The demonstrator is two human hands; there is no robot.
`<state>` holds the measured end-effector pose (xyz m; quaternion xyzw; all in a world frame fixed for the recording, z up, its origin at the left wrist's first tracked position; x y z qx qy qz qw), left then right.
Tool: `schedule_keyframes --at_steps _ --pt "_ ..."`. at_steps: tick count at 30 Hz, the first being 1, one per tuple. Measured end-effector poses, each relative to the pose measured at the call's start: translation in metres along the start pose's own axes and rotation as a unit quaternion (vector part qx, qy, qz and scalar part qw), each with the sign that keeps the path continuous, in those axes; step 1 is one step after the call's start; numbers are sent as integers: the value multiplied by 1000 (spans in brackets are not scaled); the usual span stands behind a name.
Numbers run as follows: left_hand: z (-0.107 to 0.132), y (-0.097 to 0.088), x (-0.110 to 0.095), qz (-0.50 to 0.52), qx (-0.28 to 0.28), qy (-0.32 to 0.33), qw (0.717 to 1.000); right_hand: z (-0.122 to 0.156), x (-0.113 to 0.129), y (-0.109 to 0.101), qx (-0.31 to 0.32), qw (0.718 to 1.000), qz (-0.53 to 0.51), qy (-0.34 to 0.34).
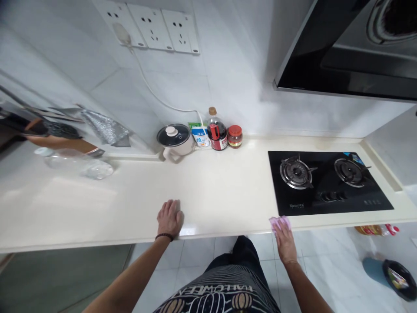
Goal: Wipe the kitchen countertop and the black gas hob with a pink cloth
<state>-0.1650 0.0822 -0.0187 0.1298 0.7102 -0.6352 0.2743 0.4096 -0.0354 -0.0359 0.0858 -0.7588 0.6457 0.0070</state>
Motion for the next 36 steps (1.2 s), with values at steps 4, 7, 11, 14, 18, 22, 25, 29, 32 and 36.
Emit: schedule_keyframes --at_steps 4,7,11,14,18,22,25,29,32,36 --pt "1 0 -1 5 0 0 1000 2 7 8 -34 997 13 64" --pt "1 0 -1 14 -4 -1 1000 -15 72 26 11 1000 10 27" --pt "0 0 0 27 -9 -7 1000 -45 165 40 51 996 -11 -70" --pt "0 -1 -1 31 -12 -8 999 -60 194 41 62 989 -27 -128" --pt "0 -3 -2 21 -12 -9 1000 -59 157 33 66 986 -28 -148" --pt "-1 -4 -3 8 -10 -2 1000 -31 66 7 34 997 -31 -67" --pt "-2 -3 -3 5 -7 6 1000 -6 -2 -16 18 998 -67 7" --pt "-3 -3 -3 -5 -8 8 1000 -1 -96 -42 -51 968 -85 232" --pt "-2 -5 -4 -17 -9 10 1000 -27 -133 -48 -105 930 -39 349" --pt "-3 -7 -3 -36 -3 2 999 -85 -103 -22 -81 945 0 316"
Point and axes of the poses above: each hand's wrist, its own z-axis away from the middle knuckle, its own y-axis out of the palm, x = y × z, the point moved 6 cm from there along -z, towards the middle knuckle, and after that the axes turned 12 degrees about z, right-handed, at the moved point
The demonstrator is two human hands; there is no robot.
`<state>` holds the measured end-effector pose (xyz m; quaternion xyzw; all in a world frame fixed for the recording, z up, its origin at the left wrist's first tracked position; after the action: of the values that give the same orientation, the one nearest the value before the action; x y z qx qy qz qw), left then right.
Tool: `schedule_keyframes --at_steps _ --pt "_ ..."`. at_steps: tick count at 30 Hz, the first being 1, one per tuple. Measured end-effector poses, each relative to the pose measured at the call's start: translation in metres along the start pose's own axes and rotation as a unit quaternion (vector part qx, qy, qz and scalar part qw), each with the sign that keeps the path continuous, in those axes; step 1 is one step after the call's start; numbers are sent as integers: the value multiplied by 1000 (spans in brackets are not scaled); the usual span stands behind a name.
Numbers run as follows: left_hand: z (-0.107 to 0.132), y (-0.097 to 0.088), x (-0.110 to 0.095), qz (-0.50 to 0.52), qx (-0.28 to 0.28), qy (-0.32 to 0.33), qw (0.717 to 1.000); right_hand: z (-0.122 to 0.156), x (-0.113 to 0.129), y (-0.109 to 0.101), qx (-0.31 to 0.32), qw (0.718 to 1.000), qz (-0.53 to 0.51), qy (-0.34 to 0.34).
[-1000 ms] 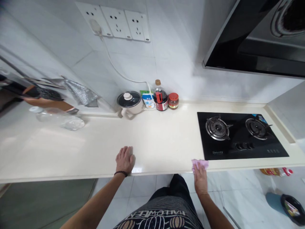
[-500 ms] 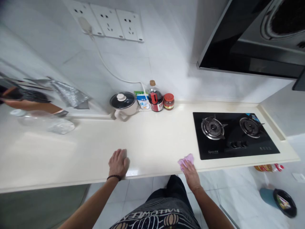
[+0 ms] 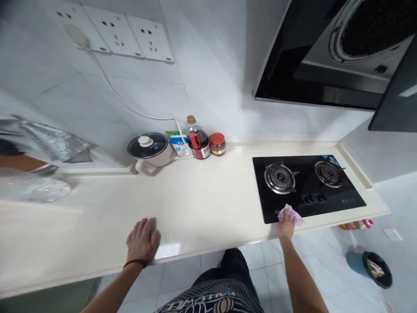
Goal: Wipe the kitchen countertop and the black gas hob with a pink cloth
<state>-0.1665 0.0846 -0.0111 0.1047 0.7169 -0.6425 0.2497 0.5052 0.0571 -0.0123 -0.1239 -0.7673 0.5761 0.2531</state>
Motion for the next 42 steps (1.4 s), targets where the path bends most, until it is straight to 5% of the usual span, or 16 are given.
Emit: schedule_keyframes --at_steps 3,5,9,13,18,21,24,30,34,38,42 --pt "-1 -1 1 -14 7 -4 1000 11 50 30 67 994 46 -73" --pt "-2 -1 1 -17 10 -5 1000 18 61 42 114 981 94 -125" --pt "-3 -2 2 -13 4 -3 1000 -5 20 33 117 968 146 -168" --pt "-3 -2 3 -9 0 -4 1000 -64 -43 16 95 978 160 -93" --pt "-4 -2 8 5 -11 0 1000 -95 -46 14 92 979 177 -34" --pt "-4 -1 11 17 -18 12 1000 -69 -21 18 54 988 138 -50" --pt "-6 0 12 20 -26 14 999 -8 22 30 31 985 97 -139" --pt "-7 2 13 34 -36 7 999 139 165 59 95 927 37 -361" --pt "-9 3 16 46 -46 19 998 184 238 61 178 884 -21 -432" --pt "-11 4 16 57 -58 26 996 179 226 52 185 885 -52 -424" --pt "-8 2 11 77 -58 31 995 141 146 32 143 935 -81 -313"
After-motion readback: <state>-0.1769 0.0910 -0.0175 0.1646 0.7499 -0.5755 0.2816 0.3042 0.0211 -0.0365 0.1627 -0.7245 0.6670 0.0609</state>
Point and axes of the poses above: each hand's wrist, its own z-axis away from the middle knuckle, its own y-axis out of the palm, x = y × z, the point moved 6 cm from there along -z, towards the middle knuckle, and after that the axes turned 12 degrees about z, right-handed, at the moved point
